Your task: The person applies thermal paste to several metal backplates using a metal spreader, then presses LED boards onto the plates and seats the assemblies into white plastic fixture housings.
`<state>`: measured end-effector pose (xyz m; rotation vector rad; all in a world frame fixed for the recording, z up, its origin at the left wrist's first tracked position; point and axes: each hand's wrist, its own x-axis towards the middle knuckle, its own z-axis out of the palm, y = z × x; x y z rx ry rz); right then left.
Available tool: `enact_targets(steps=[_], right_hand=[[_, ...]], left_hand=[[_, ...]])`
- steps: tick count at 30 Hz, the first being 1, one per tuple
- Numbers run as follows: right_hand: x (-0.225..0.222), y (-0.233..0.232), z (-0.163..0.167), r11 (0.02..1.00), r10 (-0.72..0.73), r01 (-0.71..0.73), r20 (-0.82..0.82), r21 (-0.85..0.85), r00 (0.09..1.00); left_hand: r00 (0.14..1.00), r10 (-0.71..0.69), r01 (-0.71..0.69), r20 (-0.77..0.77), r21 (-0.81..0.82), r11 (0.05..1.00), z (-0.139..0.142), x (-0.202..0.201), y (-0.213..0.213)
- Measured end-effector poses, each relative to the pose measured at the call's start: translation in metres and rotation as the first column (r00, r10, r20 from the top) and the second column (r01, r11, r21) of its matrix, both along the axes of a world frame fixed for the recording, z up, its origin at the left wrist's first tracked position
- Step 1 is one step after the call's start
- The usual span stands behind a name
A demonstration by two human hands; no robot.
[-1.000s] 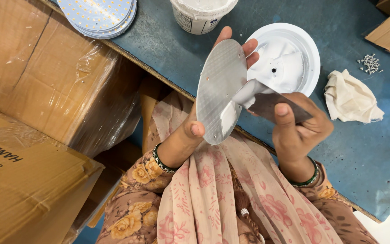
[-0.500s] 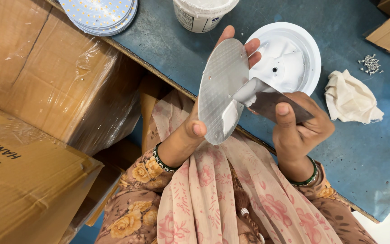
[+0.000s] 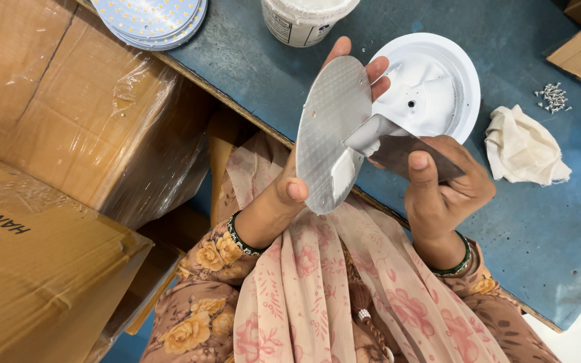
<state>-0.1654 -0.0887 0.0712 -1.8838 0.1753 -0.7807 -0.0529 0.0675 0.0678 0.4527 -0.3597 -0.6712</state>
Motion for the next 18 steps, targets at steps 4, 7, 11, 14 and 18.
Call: enact_targets(steps=[4,7,11,14,18], right_hand=[[0.0000,-0.0010,0.0004,1.000,0.006,-0.005,0.018,-0.021,1.000],[-0.0007,-0.0027,0.0015,1.000,0.019,-0.019,0.042,0.003,0.999],[-0.0019,-0.0045,0.0031,0.999,0.027,-0.026,0.035,-0.025,0.999],[-0.0037,-0.0047,0.0047,0.991,0.022,-0.024,-0.010,-0.132,1.000],[-0.0051,-0.0025,0.0047,0.991,0.004,-0.008,-0.030,-0.133,1.000]], left_hand=[[1.000,-0.007,0.007,0.007,0.008,1.000,-0.0024,-0.0010,-0.0001],[1.000,0.010,-0.009,0.023,-0.018,1.000,-0.0054,0.0014,-0.0029],[1.000,0.005,-0.004,0.025,-0.021,1.000,-0.0069,0.0005,-0.0025],[1.000,-0.002,0.002,0.020,-0.012,1.000,-0.0057,-0.0004,-0.0009],[1.000,-0.015,0.015,0.007,0.004,1.000,-0.0034,0.0000,0.0013]])
